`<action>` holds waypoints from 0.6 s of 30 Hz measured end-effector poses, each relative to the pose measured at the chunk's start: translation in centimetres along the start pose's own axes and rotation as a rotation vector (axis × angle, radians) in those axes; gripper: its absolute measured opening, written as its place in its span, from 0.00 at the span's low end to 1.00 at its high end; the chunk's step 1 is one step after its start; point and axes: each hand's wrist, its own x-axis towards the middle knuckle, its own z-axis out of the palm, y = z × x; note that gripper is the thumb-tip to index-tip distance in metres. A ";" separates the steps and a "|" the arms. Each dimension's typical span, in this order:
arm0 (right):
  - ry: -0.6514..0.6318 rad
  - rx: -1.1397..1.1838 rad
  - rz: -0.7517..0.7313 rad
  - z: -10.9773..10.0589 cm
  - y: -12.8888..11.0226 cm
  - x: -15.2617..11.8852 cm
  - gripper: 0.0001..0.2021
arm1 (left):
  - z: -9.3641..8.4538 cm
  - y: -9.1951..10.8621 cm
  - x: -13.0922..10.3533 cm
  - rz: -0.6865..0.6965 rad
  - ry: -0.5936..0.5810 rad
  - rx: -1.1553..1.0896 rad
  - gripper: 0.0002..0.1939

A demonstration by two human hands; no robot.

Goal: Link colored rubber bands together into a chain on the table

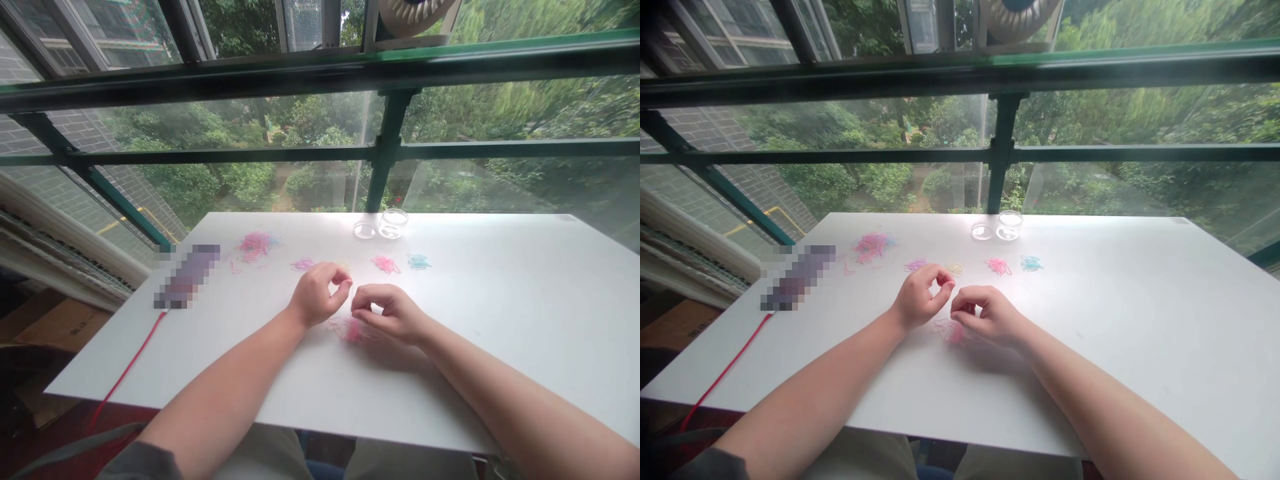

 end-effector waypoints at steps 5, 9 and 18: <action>0.146 -0.001 0.034 -0.2 0.7 0.1 0.07 | 0.0 0.2 -0.1 0.041 -0.036 -0.039 0.06; 0.163 -0.022 0.029 -0.2 0.7 0.0 0.08 | -0.2 0.3 -0.3 0.055 -0.044 -0.118 0.07; 0.192 -0.080 0.050 -0.4 1.2 -0.1 0.08 | -0.4 0.3 -0.4 -0.029 -0.038 -0.194 0.08</action>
